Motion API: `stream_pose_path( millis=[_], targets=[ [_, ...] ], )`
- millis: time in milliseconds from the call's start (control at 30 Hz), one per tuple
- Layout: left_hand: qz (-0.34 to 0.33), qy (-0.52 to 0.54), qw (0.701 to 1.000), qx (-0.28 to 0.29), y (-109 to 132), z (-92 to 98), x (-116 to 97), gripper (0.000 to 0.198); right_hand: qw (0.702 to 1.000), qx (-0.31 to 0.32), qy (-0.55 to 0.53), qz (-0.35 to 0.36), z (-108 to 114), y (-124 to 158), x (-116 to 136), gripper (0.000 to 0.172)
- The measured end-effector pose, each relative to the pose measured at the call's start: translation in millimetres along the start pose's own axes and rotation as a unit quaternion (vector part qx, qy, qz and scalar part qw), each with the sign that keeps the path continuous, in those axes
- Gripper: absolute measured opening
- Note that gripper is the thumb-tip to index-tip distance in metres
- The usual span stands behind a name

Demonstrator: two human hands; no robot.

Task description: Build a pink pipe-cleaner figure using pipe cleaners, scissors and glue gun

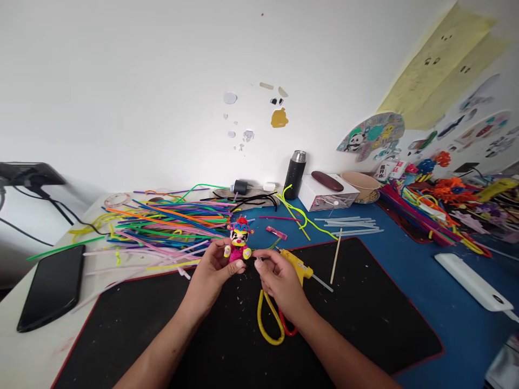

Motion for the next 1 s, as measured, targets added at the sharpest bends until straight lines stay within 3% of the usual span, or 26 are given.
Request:
stream_pose_path(
  millis=[267,533,633,800,1000],
  targets=[
    [0.009,0.016,0.998,-0.065,-2.4,11.3,-4.9,0.063,0.991,-0.092,-0.047,0.081,40.6,5.4,40.3,0.046],
    [-0.001,0.028,0.995,-0.093,-4.0,18.5,-14.4,0.065,0.982,-0.144,-0.075,0.094,80.3,18.0,54.1,0.045],
    [0.000,0.031,0.996,-0.087,-3.6,16.3,-13.7,0.065,0.988,-0.118,-0.055,0.078,73.1,18.7,51.1,0.048],
    [0.006,0.023,0.998,-0.058,-2.5,9.7,-10.5,0.062,0.998,-0.033,-0.007,0.049,36.0,7.3,39.0,0.062],
    [0.020,0.011,1.000,-0.016,1.1,0.5,-6.9,0.059,0.998,-0.004,0.039,0.055,12.9,-7.2,39.2,0.042]
  ],
)
Point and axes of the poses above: each hand's wrist, its own y-axis away from the middle knuckle, its own z-axis out of the back of the hand, x = y × z, the point moved 10 cm from there along -y, towards the middle knuckle, and after that the axes turned 14 degrees about -z, right-handed, at the moved point
